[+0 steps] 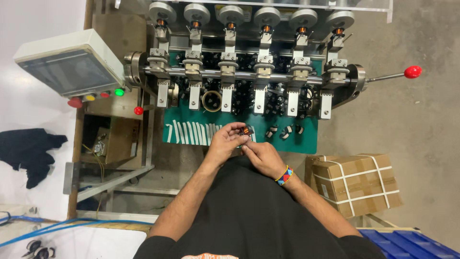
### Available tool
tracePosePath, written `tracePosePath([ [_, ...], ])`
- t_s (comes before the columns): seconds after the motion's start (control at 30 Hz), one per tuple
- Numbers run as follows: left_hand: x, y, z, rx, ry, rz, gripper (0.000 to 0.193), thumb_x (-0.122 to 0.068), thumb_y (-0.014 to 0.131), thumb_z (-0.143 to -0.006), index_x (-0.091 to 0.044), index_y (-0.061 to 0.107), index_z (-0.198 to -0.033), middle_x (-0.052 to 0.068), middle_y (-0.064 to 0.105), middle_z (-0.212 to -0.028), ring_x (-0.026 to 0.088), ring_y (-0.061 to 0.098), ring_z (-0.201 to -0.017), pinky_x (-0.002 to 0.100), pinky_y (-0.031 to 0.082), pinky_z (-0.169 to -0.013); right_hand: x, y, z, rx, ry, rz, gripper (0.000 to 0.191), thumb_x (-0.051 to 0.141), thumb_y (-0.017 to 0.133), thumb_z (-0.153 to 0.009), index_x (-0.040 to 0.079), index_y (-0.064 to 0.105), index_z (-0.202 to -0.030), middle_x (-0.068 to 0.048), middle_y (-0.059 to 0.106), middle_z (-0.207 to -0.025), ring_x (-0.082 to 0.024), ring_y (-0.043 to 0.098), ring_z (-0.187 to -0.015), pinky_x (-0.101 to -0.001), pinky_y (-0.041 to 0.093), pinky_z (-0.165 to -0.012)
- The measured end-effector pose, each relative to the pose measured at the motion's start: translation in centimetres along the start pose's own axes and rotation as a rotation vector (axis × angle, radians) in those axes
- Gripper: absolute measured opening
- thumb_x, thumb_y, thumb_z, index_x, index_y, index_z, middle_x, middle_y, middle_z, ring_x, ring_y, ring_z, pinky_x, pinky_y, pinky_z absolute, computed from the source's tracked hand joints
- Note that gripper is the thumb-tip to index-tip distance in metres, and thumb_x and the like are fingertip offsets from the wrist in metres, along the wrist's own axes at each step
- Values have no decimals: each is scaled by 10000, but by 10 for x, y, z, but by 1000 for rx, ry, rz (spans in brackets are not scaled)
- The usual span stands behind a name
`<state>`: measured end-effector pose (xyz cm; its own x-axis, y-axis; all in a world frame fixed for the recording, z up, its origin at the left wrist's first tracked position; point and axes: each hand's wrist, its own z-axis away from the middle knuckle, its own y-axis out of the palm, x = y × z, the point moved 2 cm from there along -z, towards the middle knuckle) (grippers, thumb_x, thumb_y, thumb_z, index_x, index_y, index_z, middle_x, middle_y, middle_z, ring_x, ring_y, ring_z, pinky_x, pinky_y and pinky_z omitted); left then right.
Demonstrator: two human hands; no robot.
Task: The person operates a multi-station assembly machine, manually rotating a crank to advance the parts. They use a metal spatula to clear debris and a pair of shears to trim excess material from the components. The person then assembles small copper and black plastic parts by hand and wipes the machine surface with a cloth.
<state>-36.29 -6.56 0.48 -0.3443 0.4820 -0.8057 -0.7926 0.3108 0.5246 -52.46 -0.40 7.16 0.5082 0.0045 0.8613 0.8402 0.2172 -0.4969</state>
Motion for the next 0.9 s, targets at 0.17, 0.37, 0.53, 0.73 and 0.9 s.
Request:
tracePosePath([
  [0.17, 17, -9, 8, -227, 63, -112, 459, 15, 700, -916, 64, 556, -1349, 177, 663, -1239, 159, 725, -933, 281, 616, -822, -73, 6, -20, 208, 112, -59, 250, 306, 602, -1006, 119, 747, -1085, -118, 696, -730, -271, 667, -635, -384, 522, -623],
  [0.37, 13, -40, 36, -273, 66, -249, 458, 21, 708, -915, 87, 564, -1345, 206, 666, -1247, 153, 732, -924, 265, 627, -804, -147, 7, -62, -10, 361, 284, 404, 334, 698, -879, 162, 700, -1245, -180, 745, -924, -389, 709, -922, -494, 563, -831],
  [0.53, 3, -46, 50, -261, 23, -443, 447, -30, 751, -898, 33, 627, -1324, 170, 737, -1108, 104, 735, -864, 246, 597, -775, -140, 31, -91, -55, 259, 485, 206, 316, 661, -899, 198, 770, -1028, -152, 751, -971, -403, 708, -894, -498, 574, -811],
  [0.73, -33, -59, 53, -226, 53, -742, 405, -120, 803, -888, -55, 701, -1275, 145, 780, -939, 116, 723, -792, 287, 588, -734, -67, 49, -50, -83, 154, 437, 150, 225, 618, -961, 104, 701, -992, -154, 693, -948, -376, 673, -871, -481, 539, -768],
  [0.9, -69, -54, 44, -50, 341, -895, 424, -92, 791, -850, -43, 656, -1250, 119, 720, -1144, 202, 739, -889, 324, 612, -754, 25, 43, -35, -23, -62, 48, 191, 136, 637, -931, 40, 609, -1093, -140, 614, -1144, -306, 642, -1028, -398, 539, -850],
])
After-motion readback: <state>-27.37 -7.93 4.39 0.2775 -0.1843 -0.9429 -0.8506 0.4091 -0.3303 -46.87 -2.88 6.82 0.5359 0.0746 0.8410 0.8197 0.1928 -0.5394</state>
